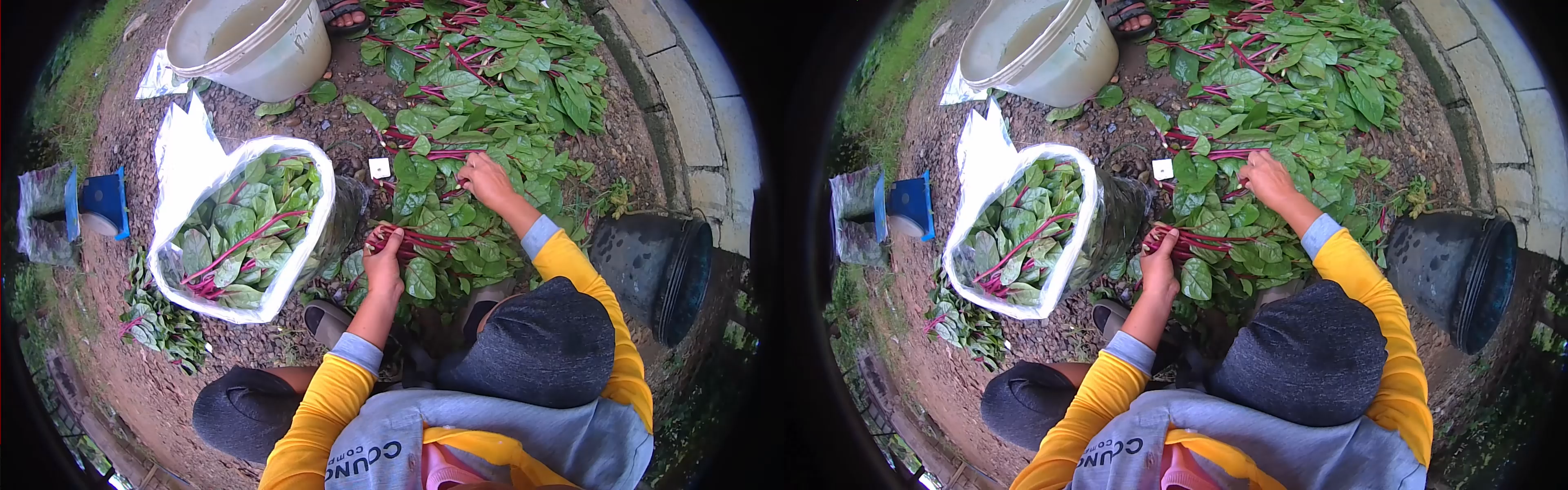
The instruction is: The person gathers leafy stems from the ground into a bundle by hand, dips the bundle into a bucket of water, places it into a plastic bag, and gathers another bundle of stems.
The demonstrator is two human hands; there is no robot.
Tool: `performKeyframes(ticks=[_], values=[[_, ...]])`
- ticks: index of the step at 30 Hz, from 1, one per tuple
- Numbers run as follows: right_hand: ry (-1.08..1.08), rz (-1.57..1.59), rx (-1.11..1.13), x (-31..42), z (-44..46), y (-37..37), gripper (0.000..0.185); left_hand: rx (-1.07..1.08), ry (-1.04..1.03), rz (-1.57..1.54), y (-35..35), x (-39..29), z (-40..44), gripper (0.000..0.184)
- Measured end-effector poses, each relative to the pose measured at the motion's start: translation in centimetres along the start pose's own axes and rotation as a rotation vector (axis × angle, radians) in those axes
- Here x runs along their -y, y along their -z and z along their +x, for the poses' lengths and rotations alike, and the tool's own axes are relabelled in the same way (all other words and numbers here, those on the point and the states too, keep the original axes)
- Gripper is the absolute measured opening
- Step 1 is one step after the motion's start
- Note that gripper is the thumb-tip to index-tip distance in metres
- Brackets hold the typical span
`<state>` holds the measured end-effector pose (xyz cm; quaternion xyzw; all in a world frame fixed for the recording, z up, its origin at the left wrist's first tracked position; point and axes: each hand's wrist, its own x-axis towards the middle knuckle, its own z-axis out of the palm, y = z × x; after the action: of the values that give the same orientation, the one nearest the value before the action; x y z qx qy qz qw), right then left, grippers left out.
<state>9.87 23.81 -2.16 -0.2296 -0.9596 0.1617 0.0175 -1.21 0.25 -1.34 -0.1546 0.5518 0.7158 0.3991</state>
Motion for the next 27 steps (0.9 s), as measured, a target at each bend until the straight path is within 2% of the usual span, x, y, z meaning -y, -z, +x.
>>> performKeyframes(ticks=[6,9,11,13,15,16,19,22,25,27], values=[[-0.076,0.15,-0.245,-0.4,0.5,3.1,0.017,0.001,0.01,-0.002,-0.2,-0.3,-0.5,0.015],[-0.106,0.204,-0.342,-2.9,0.6,5.6,0.017,-0.003,0.009,0.0,-0.1,-0.1,-0.4,0.015],[-0.152,0.355,-0.32,-4.6,0.4,7.5,0.017,-0.017,0.013,0.005,-0.4,-0.3,-0.6,0.016],[-0.191,0.657,-0.377,-5.3,0.2,10.1,0.016,-0.027,0.01,0.007,-0.4,-0.3,-0.7,0.016],[-0.353,0.965,-0.414,-6.0,0.0,12.4,0.018,-0.027,0.002,0.009,-0.4,-0.2,-0.7,0.017],[-0.321,1.073,-0.469,-5.3,0.0,13.9,0.019,-0.025,-0.004,0.015,-0.5,-0.3,-0.7,0.017],[-0.35,1.164,-0.529,-6.0,-0.4,16.1,0.021,-0.03,0.014,0.022,-0.5,-0.2,-0.6,0.017],[-0.277,1.122,-0.545,-5.0,-0.2,16.5,0.021,-0.007,-0.006,0.019,-0.4,0.1,-0.5,0.017],[-0.27,0.734,-0.437,-3.0,-0.1,14.5,0.02,-0.01,-0.008,0.022,-0.6,0.0,-0.6,0.017],[-0.187,0.425,-0.334,-0.5,-0.1,12.4,0.021,-0.011,-0.017,0.024,-0.7,-0.1,-0.6,0.016]])
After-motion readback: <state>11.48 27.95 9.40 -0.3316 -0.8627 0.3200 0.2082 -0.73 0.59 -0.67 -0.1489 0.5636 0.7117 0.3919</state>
